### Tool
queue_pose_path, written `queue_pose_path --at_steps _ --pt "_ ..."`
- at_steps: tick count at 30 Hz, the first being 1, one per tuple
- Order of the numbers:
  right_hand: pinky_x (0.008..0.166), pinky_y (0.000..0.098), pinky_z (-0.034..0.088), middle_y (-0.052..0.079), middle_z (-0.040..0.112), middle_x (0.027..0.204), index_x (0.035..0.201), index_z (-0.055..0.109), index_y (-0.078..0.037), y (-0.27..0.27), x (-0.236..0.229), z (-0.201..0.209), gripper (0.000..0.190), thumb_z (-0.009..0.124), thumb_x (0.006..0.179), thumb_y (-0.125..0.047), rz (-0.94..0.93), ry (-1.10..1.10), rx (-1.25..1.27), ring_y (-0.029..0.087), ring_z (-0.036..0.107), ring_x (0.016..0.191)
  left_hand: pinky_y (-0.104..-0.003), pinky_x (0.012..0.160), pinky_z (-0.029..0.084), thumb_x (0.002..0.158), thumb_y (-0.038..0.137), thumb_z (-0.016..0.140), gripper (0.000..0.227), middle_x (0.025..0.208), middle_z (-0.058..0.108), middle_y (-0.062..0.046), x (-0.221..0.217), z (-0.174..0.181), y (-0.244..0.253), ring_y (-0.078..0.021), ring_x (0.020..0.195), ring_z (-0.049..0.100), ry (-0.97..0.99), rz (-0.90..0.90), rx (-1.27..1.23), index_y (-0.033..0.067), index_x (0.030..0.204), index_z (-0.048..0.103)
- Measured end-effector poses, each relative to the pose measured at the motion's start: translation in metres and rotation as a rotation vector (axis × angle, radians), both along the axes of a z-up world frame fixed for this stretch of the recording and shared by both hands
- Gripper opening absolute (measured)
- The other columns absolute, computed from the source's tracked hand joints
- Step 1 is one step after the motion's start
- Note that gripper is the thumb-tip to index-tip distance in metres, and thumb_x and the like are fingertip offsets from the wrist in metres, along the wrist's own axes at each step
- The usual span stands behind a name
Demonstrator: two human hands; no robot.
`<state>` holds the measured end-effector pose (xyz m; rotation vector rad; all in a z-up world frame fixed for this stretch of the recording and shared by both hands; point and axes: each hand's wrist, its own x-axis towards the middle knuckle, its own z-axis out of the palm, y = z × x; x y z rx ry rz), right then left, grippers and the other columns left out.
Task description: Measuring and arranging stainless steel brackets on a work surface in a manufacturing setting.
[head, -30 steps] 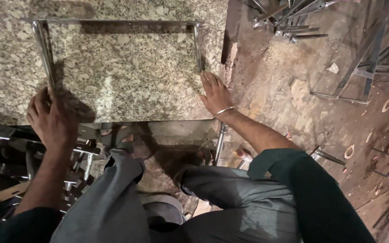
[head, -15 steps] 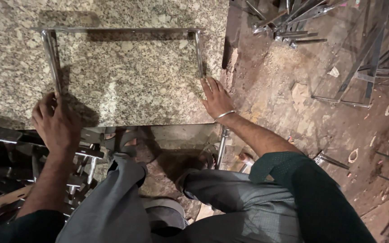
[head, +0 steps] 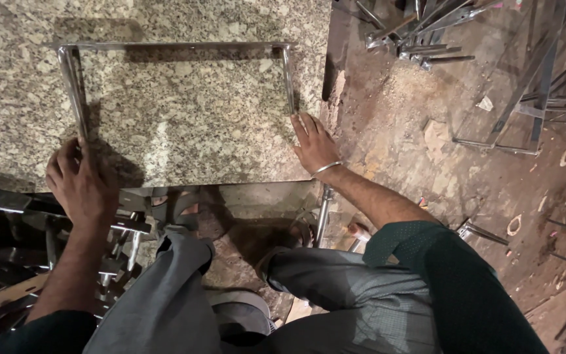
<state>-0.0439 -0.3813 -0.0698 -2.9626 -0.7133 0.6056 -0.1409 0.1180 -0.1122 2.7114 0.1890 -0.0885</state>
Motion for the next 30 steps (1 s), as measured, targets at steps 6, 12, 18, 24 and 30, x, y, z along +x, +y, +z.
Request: queue_pose_path --at_steps 6,12,18,24,30 --pt "0.114 0.0503 0.039 0.03 0.034 0.155 0.159 0.026 -0.003 0.001 0.0 -0.002 0.089 0.075 0.091 -0.032 0.0 0.018 -0.029 0.046 0.039 0.139 -0.061 0.12 0.03 0.116 0.026 0.055 0.039 0.15 0.049 -0.02 0.008 0.016 -0.003 -0.0412 0.145 0.039 0.043 0.026 -0.044 0.0054 0.149 0.058" --pt "0.119 0.0489 0.04 0.024 0.036 0.157 0.161 0.028 -0.007 0.004 0.002 0.011 0.089 0.076 0.089 -0.027 -0.032 0.019 0.029 0.044 0.041 0.141 -0.06 0.118 0.033 0.112 0.023 0.057 0.035 0.148 0.052 -0.02 0.006 0.01 -0.001 -0.0411 0.142 0.041 0.005 0.005 -0.012 0.0056 0.142 0.058" --pt "0.109 0.0484 0.038 0.024 0.035 0.158 0.159 0.025 -0.009 -0.013 0.014 0.047 0.087 0.074 0.09 -0.029 -0.2 0.308 0.077 0.04 0.039 0.14 -0.059 0.117 0.035 0.11 0.019 0.063 0.028 0.146 0.057 -0.019 0.022 0.008 0.009 -0.0402 0.14 0.046 -0.046 0.025 0.011 0.0101 0.136 0.064" --pt "0.095 0.0441 0.055 0.022 0.055 0.142 0.161 0.027 -0.013 -0.077 -0.07 0.098 0.08 0.061 0.094 -0.04 -0.488 0.515 0.011 0.032 0.07 0.105 -0.053 0.116 0.037 0.109 0.027 0.064 0.048 0.143 0.055 -0.022 0.137 0.05 -0.004 -0.0415 0.136 0.05 -0.202 -0.222 0.052 0.0015 0.148 0.056" --pt "0.076 0.0447 0.061 0.02 0.068 0.123 0.148 0.046 -0.009 -0.105 -0.256 0.004 0.067 0.07 0.094 -0.04 -1.049 0.357 0.105 0.029 0.073 0.091 -0.052 0.106 0.045 0.112 0.048 0.057 0.05 0.13 0.062 -0.022 0.212 -0.01 -0.018 -0.0368 0.125 0.058 -0.015 -0.398 0.41 0.0017 0.13 0.065"
